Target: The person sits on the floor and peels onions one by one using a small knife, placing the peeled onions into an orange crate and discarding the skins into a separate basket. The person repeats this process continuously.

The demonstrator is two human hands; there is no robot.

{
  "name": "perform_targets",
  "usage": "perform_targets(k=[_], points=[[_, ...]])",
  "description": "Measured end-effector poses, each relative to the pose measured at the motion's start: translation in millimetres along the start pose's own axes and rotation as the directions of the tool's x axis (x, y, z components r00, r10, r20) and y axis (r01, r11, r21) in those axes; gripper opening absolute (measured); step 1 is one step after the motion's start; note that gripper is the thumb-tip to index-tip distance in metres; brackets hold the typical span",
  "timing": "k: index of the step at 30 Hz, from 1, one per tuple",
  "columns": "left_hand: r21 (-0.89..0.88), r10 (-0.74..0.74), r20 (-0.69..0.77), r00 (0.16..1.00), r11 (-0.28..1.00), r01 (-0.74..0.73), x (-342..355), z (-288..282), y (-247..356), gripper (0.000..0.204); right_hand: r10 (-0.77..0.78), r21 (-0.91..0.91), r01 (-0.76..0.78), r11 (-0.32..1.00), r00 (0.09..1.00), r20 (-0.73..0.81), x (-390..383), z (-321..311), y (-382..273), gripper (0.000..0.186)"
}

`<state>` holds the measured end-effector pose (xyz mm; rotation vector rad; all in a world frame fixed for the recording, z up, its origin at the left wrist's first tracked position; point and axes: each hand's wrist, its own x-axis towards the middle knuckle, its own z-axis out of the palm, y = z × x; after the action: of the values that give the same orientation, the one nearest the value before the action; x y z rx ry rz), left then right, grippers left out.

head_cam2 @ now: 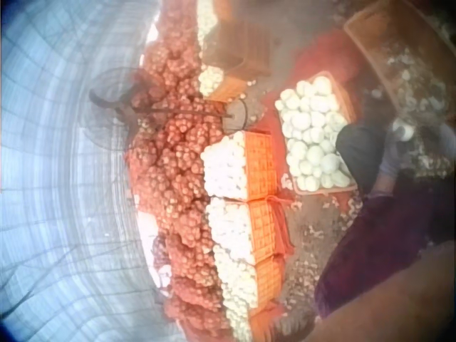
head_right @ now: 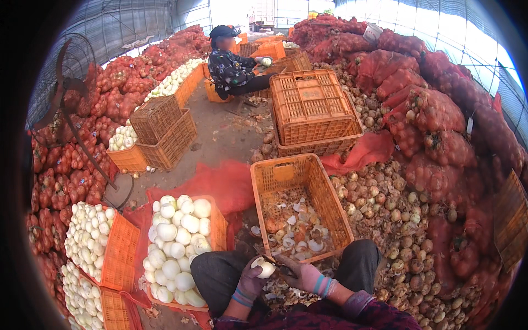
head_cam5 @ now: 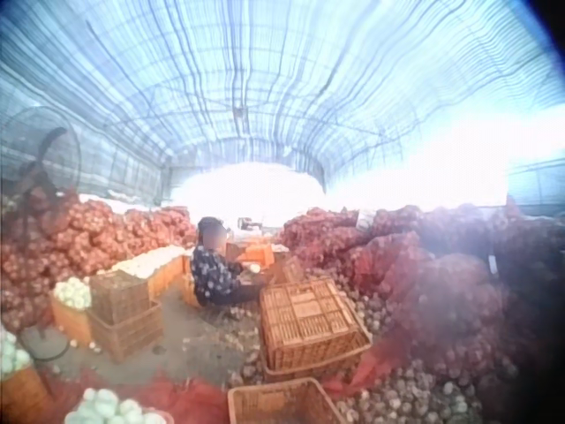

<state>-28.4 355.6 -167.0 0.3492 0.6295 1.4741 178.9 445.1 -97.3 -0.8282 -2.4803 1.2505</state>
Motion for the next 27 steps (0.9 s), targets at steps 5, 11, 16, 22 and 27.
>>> perform_targets(k=[5,11,16,22,27], points=[[-0.024,0.062,-0.069,0.996,0.998,-0.063,-10,20,9,0.069,0.077,-0.106,-0.070,0.992,0.995,0.065,10,2,-14,0.078],[-0.094,0.086,0.046,0.995,0.992,-0.081,5,16,6,0.068,0.144,0.068,-0.144,0.987,0.990,0.006,31,3,6,0.074],[0.066,0.147,0.038,0.988,0.987,-0.149,-12,21,15,0.067,0.218,0.293,-0.194,0.936,0.974,-0.053,24,-8,0,0.071],[0.094,0.110,0.000,0.994,0.990,-0.109,-10,25,16,0.069,-0.008,-0.086,0.011,0.996,0.999,0.041,3,-21,-38,0.079],[0.107,0.037,-0.031,0.999,0.994,-0.034,-15,25,9,0.076,-0.039,-0.234,0.077,0.969,0.986,0.161,14,-22,-33,0.078]])
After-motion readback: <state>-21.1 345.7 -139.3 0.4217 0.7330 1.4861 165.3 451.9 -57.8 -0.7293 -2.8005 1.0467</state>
